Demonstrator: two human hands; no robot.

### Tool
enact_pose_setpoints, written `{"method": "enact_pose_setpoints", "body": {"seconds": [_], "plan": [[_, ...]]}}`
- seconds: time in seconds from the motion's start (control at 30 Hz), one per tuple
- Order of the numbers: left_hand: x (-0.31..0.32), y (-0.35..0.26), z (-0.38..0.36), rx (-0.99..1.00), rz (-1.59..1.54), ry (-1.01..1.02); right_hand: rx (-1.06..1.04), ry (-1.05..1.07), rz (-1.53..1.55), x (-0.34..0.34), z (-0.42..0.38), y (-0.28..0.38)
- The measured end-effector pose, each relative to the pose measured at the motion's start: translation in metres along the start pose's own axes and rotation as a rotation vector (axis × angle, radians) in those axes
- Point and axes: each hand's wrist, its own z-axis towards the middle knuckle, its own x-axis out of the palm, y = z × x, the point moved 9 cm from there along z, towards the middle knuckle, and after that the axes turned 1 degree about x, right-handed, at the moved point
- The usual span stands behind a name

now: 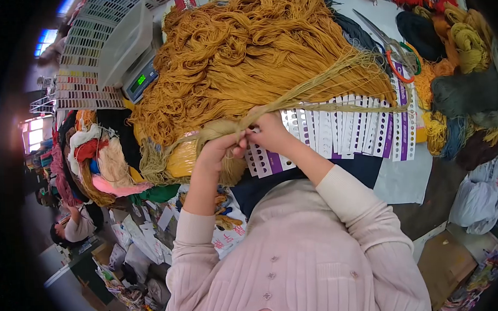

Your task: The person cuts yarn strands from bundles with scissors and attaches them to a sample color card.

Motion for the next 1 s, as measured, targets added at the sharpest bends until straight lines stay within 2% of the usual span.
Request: {"method": "enact_pose_setpoints", "body": {"seconds": [0.07,0.1,0.17,0.2,0.23,0.3,0.33,0.37,0.4,0.47,0.53,0.6,0.63,0.67,0.73,0.77,0.83,0.93,1.0], "plan": [[-0.002,0.0,-0.003,-0.047,0.009,-0.082,-0.126,-0.093,-0.218,0.0,0.002,0.004],[-0.008,-0.005,-0.007,-0.02,-0.06,-0.143,-0.127,-0.116,-0.029,-0.003,0.003,0.004],[-0.03,-0.016,-0.021,0.027,-0.204,-0.263,0.137,-0.051,0.2,-0.005,0.002,-0.014],[-0.042,-0.028,-0.032,0.086,-0.164,-0.324,0.269,-0.017,0.315,-0.005,-0.001,-0.022],[-0.06,-0.044,-0.047,0.145,-0.119,-0.382,0.168,0.036,0.256,-0.004,0.001,-0.019],[-0.116,-0.074,-0.07,0.32,-0.332,-0.318,0.171,0.031,0.166,-0.006,0.001,-0.015],[-0.132,-0.102,-0.102,0.511,-0.301,-0.437,0.173,0.032,0.122,-0.006,0.001,-0.014],[-0.155,-0.112,-0.117,0.548,-0.435,-0.346,0.156,0.022,0.092,-0.005,0.002,-0.016],[-0.182,-0.119,-0.125,0.544,-0.532,-0.124,0.137,0.013,0.062,-0.003,0.004,-0.02],[-0.237,-0.119,-0.157,0.775,-0.475,-0.764,0.099,0.002,0.0,0.001,0.004,-0.02],[-0.17,-0.119,-0.163,0.83,0.019,-1.077,0.053,-0.02,-0.073,-0.002,0.006,-0.017],[-0.118,-0.085,-0.112,0.703,0.227,-0.804,-0.135,-0.04,-0.162,-0.002,0.004,0.002],[-0.071,-0.081,-0.09,0.776,0.465,-0.625,-0.208,-0.052,-0.171,-0.001,0.004,0.007],[-0.049,-0.06,-0.062,0.672,0.539,-0.48,-0.281,-0.063,-0.18,0.0,0.003,0.013],[-0.027,-0.034,-0.019,0.555,0.682,-0.316,-0.058,-0.05,0.052,-0.006,0.004,0.004],[-0.039,-0.025,-0.002,0.47,0.66,-0.312,0.053,-0.045,0.167,-0.008,0.004,-0.002],[-0.062,-0.009,0.022,0.301,0.625,-0.302,0.104,-0.088,0.162,-0.012,0.002,-0.013],[-0.078,-0.038,-0.005,0.434,0.487,-0.333,0.1,-0.095,0.087,-0.011,0.001,-0.011],[-0.102,-0.064,-0.05,0.362,0.485,-0.519,0.019,-0.095,-0.047,-0.006,0.001,-0.005]]}}
